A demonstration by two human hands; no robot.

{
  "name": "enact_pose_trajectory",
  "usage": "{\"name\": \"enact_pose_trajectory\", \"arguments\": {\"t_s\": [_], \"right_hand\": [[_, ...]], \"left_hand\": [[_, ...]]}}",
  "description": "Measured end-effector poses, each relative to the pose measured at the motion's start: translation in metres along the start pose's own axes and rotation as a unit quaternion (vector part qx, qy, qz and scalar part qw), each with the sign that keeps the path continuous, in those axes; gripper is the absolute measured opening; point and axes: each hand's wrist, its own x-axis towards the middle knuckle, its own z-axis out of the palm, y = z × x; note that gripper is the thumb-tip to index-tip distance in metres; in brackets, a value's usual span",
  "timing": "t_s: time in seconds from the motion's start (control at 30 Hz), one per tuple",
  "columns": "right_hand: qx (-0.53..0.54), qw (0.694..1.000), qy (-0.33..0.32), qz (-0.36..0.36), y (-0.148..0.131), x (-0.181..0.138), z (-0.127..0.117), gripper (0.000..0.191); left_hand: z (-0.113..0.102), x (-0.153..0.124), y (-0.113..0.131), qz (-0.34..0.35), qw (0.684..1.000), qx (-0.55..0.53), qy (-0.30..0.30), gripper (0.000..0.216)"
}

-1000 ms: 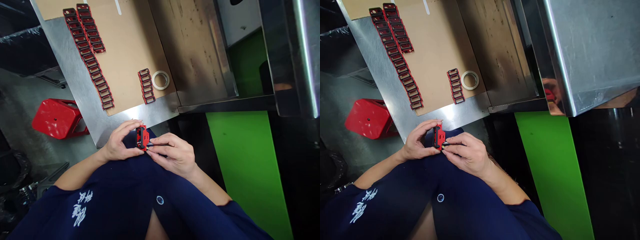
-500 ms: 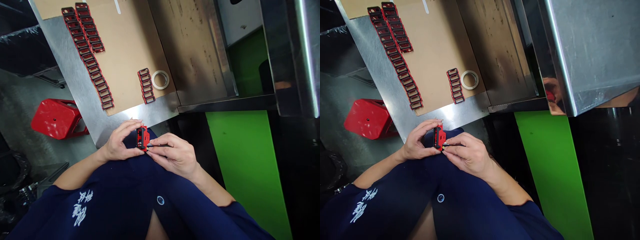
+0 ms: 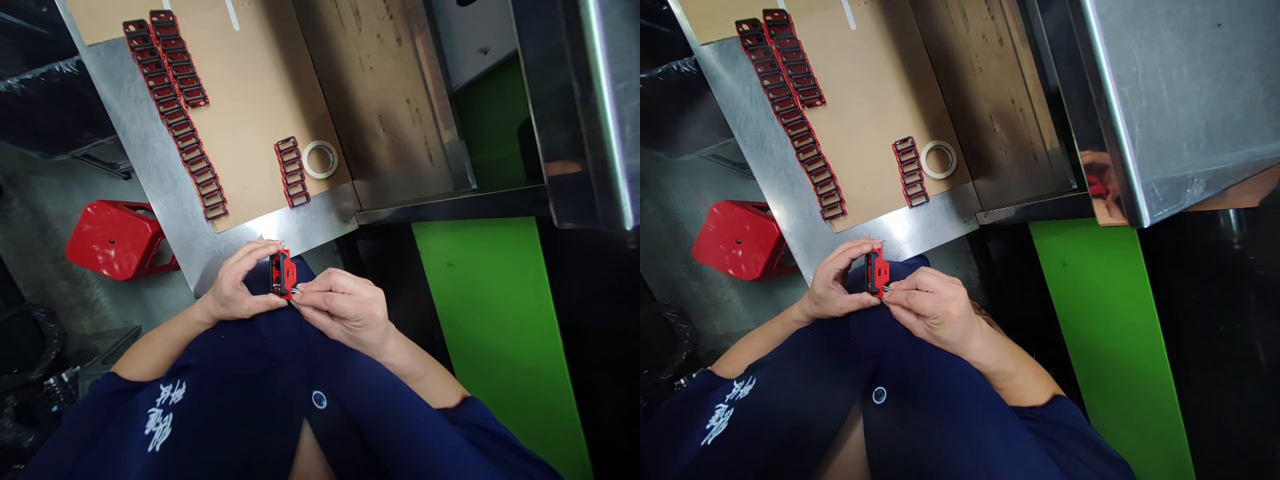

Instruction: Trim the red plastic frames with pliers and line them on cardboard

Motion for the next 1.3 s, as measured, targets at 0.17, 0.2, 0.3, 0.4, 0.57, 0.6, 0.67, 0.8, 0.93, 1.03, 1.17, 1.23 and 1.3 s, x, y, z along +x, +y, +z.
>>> {"name": "enact_pose_trajectory", "arguments": {"t_s": [0.17,0.2,0.3,0.4,0.57,0.6,0.67,0.8,0.93,1.03,1.17,1.23,1.3], "right_hand": [[-0.012,1.0,0.026,0.009,0.0,-0.002,0.001,0.014],[-0.008,0.999,0.032,0.011,0.001,-0.003,0.001,0.015],[0.015,0.999,0.037,0.011,0.005,-0.006,0.001,0.016],[0.024,0.999,0.031,0.012,0.007,-0.008,0.002,0.016],[0.014,0.999,0.038,0.015,0.007,-0.007,0.003,0.015],[0.014,0.999,0.037,0.015,0.007,-0.006,0.003,0.015],[0.016,0.999,0.034,0.015,0.007,-0.005,0.003,0.015],[0.018,0.999,0.035,0.015,0.007,-0.003,0.004,0.015],[0.023,0.999,0.029,0.013,0.008,-0.003,0.004,0.016],[0.045,0.999,0.028,0.004,0.01,-0.003,0.005,0.019],[0.069,0.997,0.043,-0.01,0.013,-0.001,0.007,0.019],[0.075,0.996,0.049,-0.016,0.013,0.0,0.008,0.019],[0.073,0.995,0.063,-0.015,0.013,-0.001,0.009,0.021]], "left_hand": [[0.001,-0.002,-0.001,-0.014,1.0,-0.004,0.004,0.087],[0.001,-0.003,-0.002,-0.019,1.0,-0.008,0.003,0.088],[0.001,-0.003,-0.003,-0.029,0.999,-0.022,0.0,0.088],[0.001,-0.003,-0.003,-0.026,0.999,-0.027,-0.001,0.089],[0.001,0.0,-0.002,-0.017,1.0,-0.025,-0.005,0.089],[0.001,0.0,-0.002,-0.015,1.0,-0.024,-0.004,0.089],[0.001,0.0,-0.003,-0.011,1.0,-0.025,-0.002,0.089],[0.0,0.0,-0.003,-0.006,1.0,-0.027,0.002,0.092],[0.0,0.001,-0.003,-0.009,1.0,-0.018,-0.004,0.09],[0.0,0.001,-0.003,-0.004,1.0,-0.021,-0.005,0.089],[0.002,0.001,-0.004,-0.002,0.999,-0.038,0.001,0.088],[0.003,0.001,-0.005,-0.005,0.999,-0.046,0.004,0.088],[0.004,0.0,-0.006,-0.006,0.999,-0.053,0.01,0.088]]}}
